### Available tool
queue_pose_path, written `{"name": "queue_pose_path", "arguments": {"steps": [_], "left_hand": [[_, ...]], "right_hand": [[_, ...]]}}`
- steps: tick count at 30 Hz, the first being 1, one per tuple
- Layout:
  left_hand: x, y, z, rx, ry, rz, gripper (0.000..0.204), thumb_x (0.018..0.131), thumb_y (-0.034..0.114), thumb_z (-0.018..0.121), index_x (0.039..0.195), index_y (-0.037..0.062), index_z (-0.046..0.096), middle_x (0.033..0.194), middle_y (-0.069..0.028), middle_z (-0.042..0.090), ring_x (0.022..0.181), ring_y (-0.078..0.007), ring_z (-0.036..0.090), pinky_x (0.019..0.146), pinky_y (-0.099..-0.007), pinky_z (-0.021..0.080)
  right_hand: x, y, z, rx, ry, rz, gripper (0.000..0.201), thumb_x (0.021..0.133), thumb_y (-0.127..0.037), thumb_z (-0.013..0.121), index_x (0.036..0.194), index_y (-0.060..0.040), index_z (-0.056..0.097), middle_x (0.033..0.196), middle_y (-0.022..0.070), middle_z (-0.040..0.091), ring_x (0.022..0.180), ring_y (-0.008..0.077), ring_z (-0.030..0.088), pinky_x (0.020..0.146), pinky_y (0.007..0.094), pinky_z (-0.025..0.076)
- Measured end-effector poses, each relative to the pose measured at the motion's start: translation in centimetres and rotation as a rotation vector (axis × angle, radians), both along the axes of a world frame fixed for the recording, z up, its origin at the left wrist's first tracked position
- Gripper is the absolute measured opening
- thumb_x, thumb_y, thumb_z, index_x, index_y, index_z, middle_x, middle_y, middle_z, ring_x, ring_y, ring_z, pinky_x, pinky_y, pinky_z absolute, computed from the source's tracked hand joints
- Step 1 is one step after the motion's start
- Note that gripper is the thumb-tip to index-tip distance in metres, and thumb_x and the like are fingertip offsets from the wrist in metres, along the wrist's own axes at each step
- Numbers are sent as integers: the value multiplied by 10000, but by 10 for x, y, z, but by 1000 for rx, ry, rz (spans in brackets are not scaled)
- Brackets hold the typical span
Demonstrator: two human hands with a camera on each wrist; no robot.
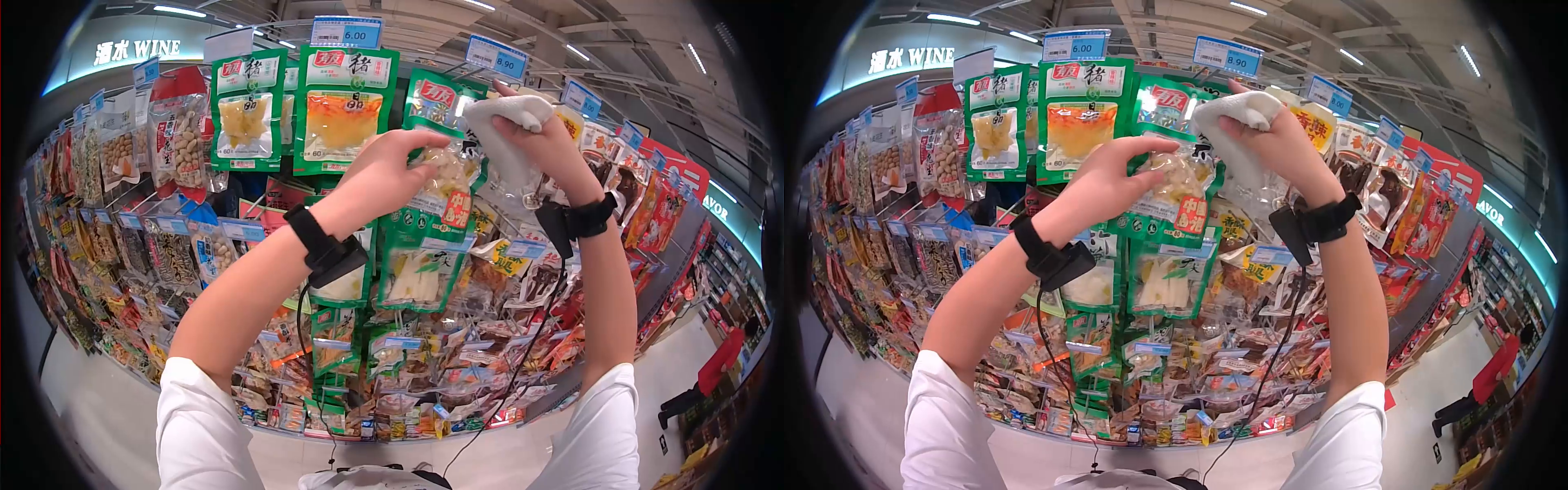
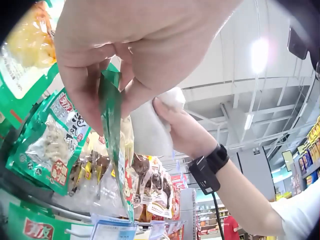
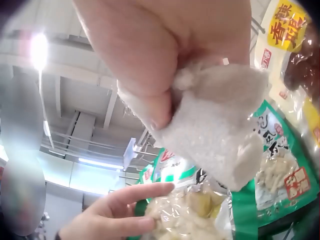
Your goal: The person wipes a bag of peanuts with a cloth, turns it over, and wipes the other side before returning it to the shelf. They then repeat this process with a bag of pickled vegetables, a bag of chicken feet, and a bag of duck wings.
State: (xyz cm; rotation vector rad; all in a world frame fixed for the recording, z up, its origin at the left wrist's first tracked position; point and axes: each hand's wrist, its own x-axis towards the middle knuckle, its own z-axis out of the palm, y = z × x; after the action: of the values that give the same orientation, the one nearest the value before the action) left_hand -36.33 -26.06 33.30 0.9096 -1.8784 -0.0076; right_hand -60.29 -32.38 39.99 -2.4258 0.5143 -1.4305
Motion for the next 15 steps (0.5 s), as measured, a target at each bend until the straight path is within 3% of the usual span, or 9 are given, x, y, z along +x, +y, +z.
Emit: {"name": "queue_pose_path", "arguments": {"steps": [2,4,6,7,11,15], "left_hand": [[-8,-8,6,19,5,38,361,871,83,655,1231,77,643,1191,-109,681,1105,-260,642,957,-345,479],[-14,-8,10,-6,30,-2,357,870,83,654,1227,77,647,1198,-106,676,1115,-256,636,964,-345,479],[-15,-14,12,-133,-29,20,356,870,82,651,1226,85,651,1201,-99,673,1123,-242,630,975,-344,476],[-18,-18,14,-147,-10,-2,349,868,64,647,1217,76,657,1198,-104,671,1124,-230,626,980,-343,474],[-27,-33,19,-199,53,-88,359,868,27,638,1227,36,648,1201,-109,671,1132,-196,616,988,-329,469],[-37,-42,24,-168,103,-47,388,875,19,636,1262,44,633,1213,-103,665,1137,-185,608,990,-315,462]], "right_hand": [[2,-10,13,-50,79,-76,472,914,-229,707,1326,-50,563,1070,41,692,961,126,634,830,281,514],[0,-2,21,-100,115,-182,426,903,-219,713,1263,-20,603,1164,95,670,988,170,647,844,299,516],[-2,-3,22,-490,108,-225,350,880,-193,722,1161,5,658,1295,149,610,1055,240,650,876,337,516],[-7,2,24,-481,119,-194,287,858,-167,727,1074,17,690,1395,163,542,1116,306,633,902,366,512],[-26,4,31,-494,137,-142,266,845,-139,721,1072,-3,697,1428,157,519,1123,328,628,917,377,506],[-37,-5,31,-516,188,-127,257,828,-105,714,1069,-15,702,1429,156,517,1128,337,624,922,378,504]]}}
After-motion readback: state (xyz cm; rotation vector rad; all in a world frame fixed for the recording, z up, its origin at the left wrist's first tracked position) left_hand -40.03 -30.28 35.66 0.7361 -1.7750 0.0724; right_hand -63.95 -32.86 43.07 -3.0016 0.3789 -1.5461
